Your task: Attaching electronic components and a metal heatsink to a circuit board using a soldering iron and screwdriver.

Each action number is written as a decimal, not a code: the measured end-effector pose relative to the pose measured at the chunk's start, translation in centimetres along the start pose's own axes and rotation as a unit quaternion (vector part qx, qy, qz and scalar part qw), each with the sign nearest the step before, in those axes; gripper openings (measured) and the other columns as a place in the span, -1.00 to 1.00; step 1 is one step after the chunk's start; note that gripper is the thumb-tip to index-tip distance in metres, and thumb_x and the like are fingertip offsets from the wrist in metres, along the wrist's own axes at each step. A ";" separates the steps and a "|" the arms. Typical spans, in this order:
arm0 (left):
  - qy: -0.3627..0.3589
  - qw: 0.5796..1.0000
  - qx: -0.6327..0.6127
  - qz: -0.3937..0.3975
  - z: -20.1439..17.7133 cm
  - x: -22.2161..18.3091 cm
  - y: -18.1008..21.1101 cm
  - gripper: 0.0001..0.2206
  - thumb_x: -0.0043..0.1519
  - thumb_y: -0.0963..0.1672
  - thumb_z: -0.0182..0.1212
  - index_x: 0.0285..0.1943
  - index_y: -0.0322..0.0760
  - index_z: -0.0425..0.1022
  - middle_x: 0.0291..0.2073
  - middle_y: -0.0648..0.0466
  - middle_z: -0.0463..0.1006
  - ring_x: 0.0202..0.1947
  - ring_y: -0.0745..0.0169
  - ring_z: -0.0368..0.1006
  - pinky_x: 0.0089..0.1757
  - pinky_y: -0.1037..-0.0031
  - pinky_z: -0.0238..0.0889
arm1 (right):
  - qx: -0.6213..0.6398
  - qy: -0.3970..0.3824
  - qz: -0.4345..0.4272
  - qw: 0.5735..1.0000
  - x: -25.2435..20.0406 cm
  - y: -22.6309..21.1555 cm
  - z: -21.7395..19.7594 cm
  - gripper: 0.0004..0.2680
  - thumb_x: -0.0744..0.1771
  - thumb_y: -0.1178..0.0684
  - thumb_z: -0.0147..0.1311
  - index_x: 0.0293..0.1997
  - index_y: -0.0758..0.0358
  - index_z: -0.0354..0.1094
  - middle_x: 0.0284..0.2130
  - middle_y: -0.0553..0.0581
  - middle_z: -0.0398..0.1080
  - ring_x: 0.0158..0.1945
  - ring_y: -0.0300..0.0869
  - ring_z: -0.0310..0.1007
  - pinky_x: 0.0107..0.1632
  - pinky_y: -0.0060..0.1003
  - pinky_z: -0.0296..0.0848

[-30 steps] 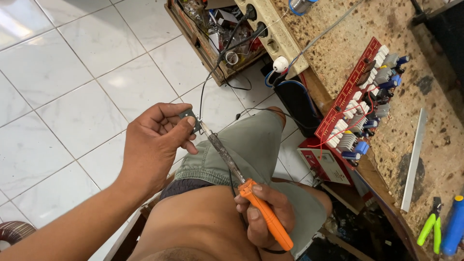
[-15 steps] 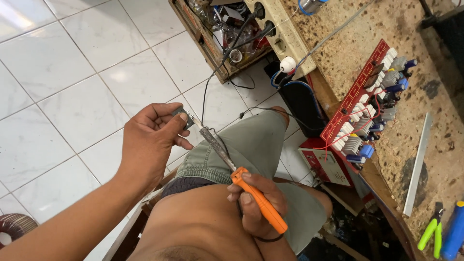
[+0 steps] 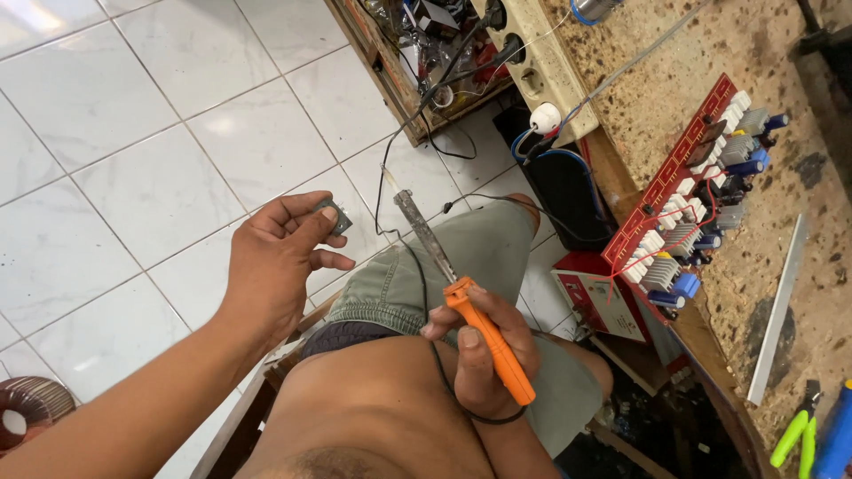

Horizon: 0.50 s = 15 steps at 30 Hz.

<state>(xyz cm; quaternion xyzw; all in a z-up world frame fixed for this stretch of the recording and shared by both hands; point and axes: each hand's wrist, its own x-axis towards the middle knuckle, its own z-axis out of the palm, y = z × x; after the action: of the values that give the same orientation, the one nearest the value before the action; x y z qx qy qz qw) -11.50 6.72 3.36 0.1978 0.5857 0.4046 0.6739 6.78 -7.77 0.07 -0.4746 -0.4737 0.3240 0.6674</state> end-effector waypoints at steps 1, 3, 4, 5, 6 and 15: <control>-0.010 0.999 -0.036 -0.007 -0.3 0.3 -0.1 -0.75 0.20 -0.23 0.28 0.06 -0.48 0.55 -0.31 -0.16 0.53 -0.38 0.08 0.46 -0.41 0.36 0.54 | 0.002 0.018 0.006 1.000 0.2 0.0 0.1 -0.73 0.42 0.01 0.03 0.18 0.40 0.29 -0.29 0.37 0.52 -0.42 -0.01 0.56 -0.31 -0.20 0.69; -0.015 0.998 -0.055 -0.009 -0.8 0.7 -0.2 -0.74 0.19 -0.22 0.31 0.05 -0.46 0.56 -0.30 -0.14 0.54 -0.38 0.07 0.47 -0.43 0.32 0.54 | -0.040 0.014 -0.038 0.998 0.3 -0.2 0.3 -0.75 0.43 0.01 -0.01 0.17 0.36 0.29 -0.30 0.35 0.52 -0.42 -0.03 0.57 -0.32 -0.24 0.70; -0.020 0.997 -0.077 -0.012 -1.1 0.8 -0.2 -0.73 0.17 -0.21 0.33 0.04 -0.43 0.56 -0.29 -0.12 0.54 -0.38 0.05 0.47 -0.45 0.29 0.53 | -0.083 0.009 -0.081 0.993 0.4 -0.3 0.3 -0.77 0.44 0.01 -0.04 0.16 0.33 0.28 -0.31 0.33 0.52 -0.42 -0.06 0.58 -0.32 -0.27 0.71; -0.018 0.997 -0.076 -0.012 -1.3 0.8 0.0 -0.73 0.17 -0.21 0.33 0.04 -0.43 0.56 -0.29 -0.12 0.54 -0.38 0.05 0.47 -0.45 0.29 0.53 | -0.081 0.009 -0.079 0.994 0.8 -0.4 0.7 -0.77 0.44 0.01 -0.04 0.16 0.33 0.28 -0.31 0.33 0.52 -0.42 -0.06 0.58 -0.32 -0.27 0.71; -0.026 0.996 -0.083 -0.015 -1.5 0.8 0.3 -0.74 0.18 -0.21 0.31 0.05 -0.42 0.56 -0.31 -0.09 0.53 -0.39 0.08 0.47 -0.46 0.29 0.52 | -0.149 0.012 -0.087 0.985 1.2 -0.6 1.2 -0.82 0.40 0.12 -0.03 0.09 0.30 0.34 -0.33 0.31 0.54 -0.45 -0.14 0.55 -0.35 -0.36 0.65; -0.027 0.985 0.066 0.156 -1.1 -0.9 0.5 -0.83 0.20 -0.27 0.30 -0.03 -0.39 0.56 -0.22 -0.02 0.53 -0.25 0.18 0.53 -0.24 0.39 0.66 | -0.202 0.014 -0.020 0.979 1.2 -1.4 0.9 -0.83 0.36 0.11 -0.02 -0.04 0.34 0.47 -0.35 0.29 0.57 -0.45 -0.18 0.62 -0.36 -0.46 0.67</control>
<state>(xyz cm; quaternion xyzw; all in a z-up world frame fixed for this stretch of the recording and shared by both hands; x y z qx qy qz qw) -12.71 6.09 4.01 0.3418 0.5546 0.4597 0.6036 6.31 -6.85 1.88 -0.5947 -0.5290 0.2018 0.5708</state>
